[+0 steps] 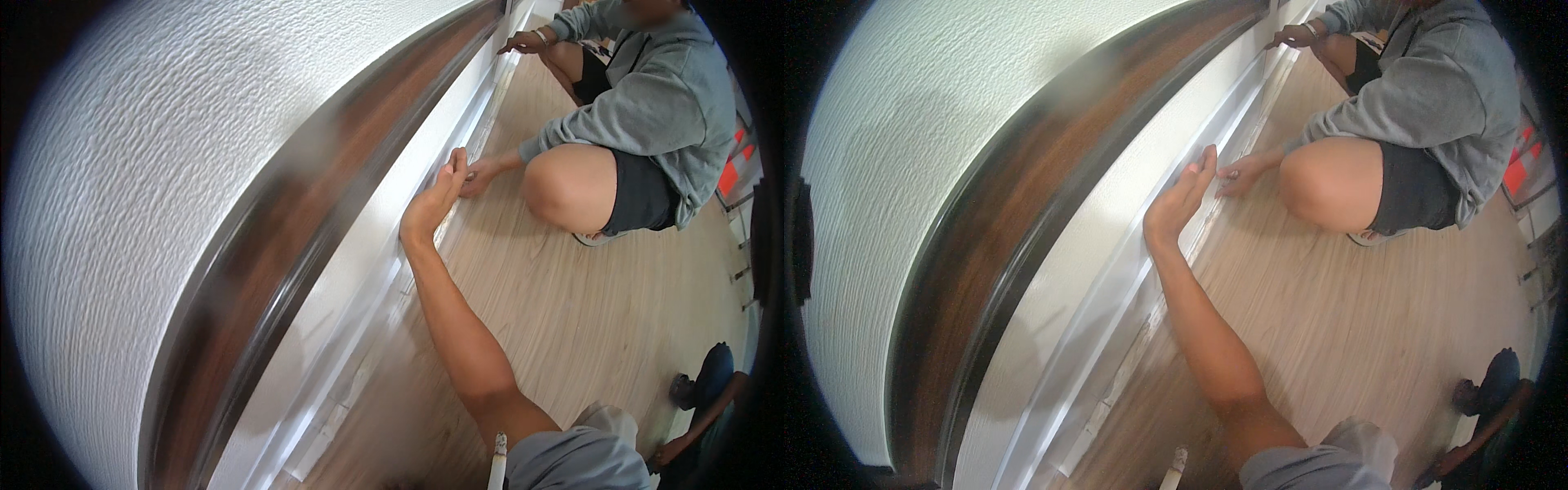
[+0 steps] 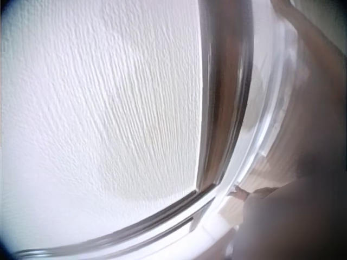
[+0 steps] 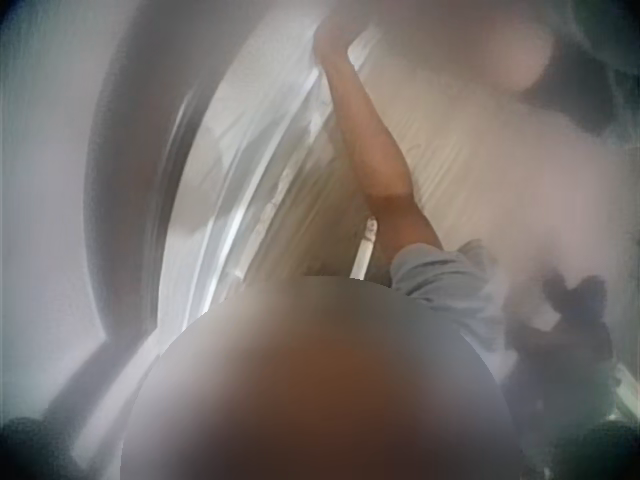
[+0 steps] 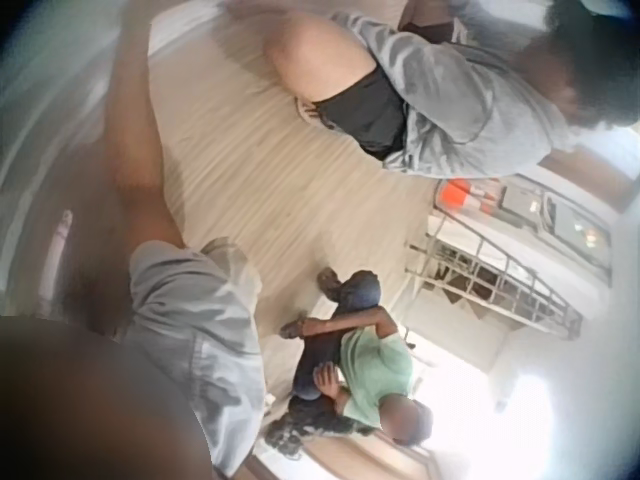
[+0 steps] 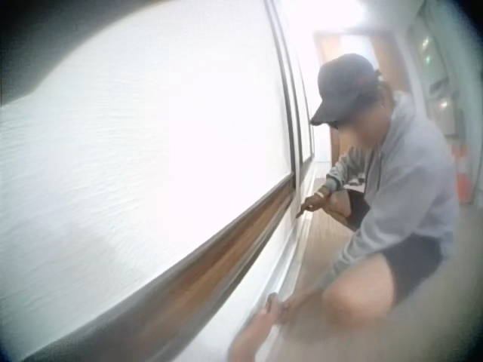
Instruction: The person positions and presses white baseboard pieces along the bottom of a wall, aligning them with the floor and wall trim. They use their hands to smooth and secure the pieces, occasionally adjusting position and handling a green protective sheet on the floor.
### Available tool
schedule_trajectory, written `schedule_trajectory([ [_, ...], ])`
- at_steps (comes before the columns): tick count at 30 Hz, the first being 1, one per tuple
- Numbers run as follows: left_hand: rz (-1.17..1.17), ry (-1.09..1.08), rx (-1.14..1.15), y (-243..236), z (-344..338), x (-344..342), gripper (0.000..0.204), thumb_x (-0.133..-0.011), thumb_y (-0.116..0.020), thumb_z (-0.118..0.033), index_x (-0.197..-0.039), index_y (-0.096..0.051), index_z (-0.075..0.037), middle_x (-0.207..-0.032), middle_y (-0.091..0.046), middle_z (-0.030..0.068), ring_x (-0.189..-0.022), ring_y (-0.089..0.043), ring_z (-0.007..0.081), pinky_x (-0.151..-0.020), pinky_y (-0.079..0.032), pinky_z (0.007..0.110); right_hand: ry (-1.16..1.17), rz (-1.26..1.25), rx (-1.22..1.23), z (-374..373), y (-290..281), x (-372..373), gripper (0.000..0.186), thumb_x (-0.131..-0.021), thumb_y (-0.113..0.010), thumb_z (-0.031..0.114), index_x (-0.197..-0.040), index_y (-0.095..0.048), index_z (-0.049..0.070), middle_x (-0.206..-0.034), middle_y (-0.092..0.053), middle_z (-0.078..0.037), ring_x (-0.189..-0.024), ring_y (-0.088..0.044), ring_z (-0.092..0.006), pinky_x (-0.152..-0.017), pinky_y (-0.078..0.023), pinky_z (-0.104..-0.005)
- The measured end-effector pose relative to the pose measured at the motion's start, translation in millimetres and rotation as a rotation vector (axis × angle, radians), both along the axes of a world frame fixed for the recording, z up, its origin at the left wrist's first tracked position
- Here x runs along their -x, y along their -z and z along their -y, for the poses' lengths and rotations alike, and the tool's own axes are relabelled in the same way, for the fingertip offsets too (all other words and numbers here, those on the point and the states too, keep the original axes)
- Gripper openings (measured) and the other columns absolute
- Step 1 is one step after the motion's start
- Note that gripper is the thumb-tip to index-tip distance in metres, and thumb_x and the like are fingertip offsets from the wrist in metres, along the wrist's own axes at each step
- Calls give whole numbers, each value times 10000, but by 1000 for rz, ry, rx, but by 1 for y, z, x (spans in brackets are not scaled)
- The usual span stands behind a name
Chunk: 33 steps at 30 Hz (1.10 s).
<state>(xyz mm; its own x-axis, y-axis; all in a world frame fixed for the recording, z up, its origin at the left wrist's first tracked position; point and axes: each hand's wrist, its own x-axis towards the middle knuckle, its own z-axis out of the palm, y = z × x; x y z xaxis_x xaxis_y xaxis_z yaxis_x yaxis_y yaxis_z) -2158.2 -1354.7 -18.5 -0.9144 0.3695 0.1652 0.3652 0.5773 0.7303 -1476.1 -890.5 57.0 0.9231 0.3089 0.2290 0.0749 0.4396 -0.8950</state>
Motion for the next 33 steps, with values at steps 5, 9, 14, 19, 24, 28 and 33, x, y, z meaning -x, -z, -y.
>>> schedule_trajectory([
  [5, 76, -33, 26, -3, -8, -4, 1017, -987, -684, -280, -1611, 2, 137, -1678, -166, 348, -1577, -187, 386, -1294, -138, 417, 155, -90, 168, 3, 3, 6, 477, -1100, -344, 257, -1407, -464, -88, -1428, -485, -257, -1352, -446, -377, -1177, -316, -454],
  [9, 138, -44, 19, -14, -14, -14, 1022, -984, -693, -281, -1611, -3, 137, -1675, -179, 345, -1572, -201, 386, -1292, -145, 419, 86, -138, 142, 28, 2, 57, 433, -1100, -359, 245, -1393, -481, -49, -1427, -503, -193, -1374, -447, -295, -1173, -324, -408],
  [14, 128, -66, 52, -26, -5, -11, 1028, -980, -703, -282, -1611, -9, 137, -1671, -196, 343, -1566, -219, 385, -1290, -154, 422, -3, -207, 8, 55, 11, 115, 466, -1104, -347, 239, -1458, -414, -57, -1456, -456, -198, -1401, -391, -304, -1213, -254, -415],
  [19, 5, 43, 203, -32, 10, 9, 1112, -955, -754, -374, -1610, -13, 134, -1653, -228, 356, -1563, -228, 404, -1293, -156, 434, -65, -175, -19, 56, 15, 115, 495, -1105, -338, 258, -1479, -388, -63, -1477, -415, -202, -1407, -364, -302, -1217, -232, -420],
  [24, 4, 16, 149, -30, 3, 9, 1087, -983, -722, -390, -1610, -4, 133, -1674, -198, 329, -1555, -255, 387, -1287, -183, 431, -53, -117, -28, 54, 15, 112, 530, -1102, -332, 313, -1482, -381, -53, -1474, -395, -204, -1378, -368, -300, -1200, -238, -410],
  [28, 40, 1, 84, -31, 0, -8, 1068, -1006, -696, -403, -1610, 3, 133, -1690, -175, 308, -1549, -277, 373, -1282, -205, 429, -35, -63, 22, 58, 11, 112, 532, -1113, -323, 308, -1481, -387, -71, -1463, -418, -217, -1381, -390, -321, -1202, -256, -424],
  [33, 126, -37, 46, -41, -1, -25, 1050, -1024, -681, -381, -1608, 24, 132, -1688, -202, 299, -1540, -302, 361, -1281, -217, 426, -115, -147, 151, 95, 1, 165, 569, -1124, -340, 308, -1534, -330, -87, -1580, -351, -240, -1486, -334, -362, -1252, -234, -451],
])
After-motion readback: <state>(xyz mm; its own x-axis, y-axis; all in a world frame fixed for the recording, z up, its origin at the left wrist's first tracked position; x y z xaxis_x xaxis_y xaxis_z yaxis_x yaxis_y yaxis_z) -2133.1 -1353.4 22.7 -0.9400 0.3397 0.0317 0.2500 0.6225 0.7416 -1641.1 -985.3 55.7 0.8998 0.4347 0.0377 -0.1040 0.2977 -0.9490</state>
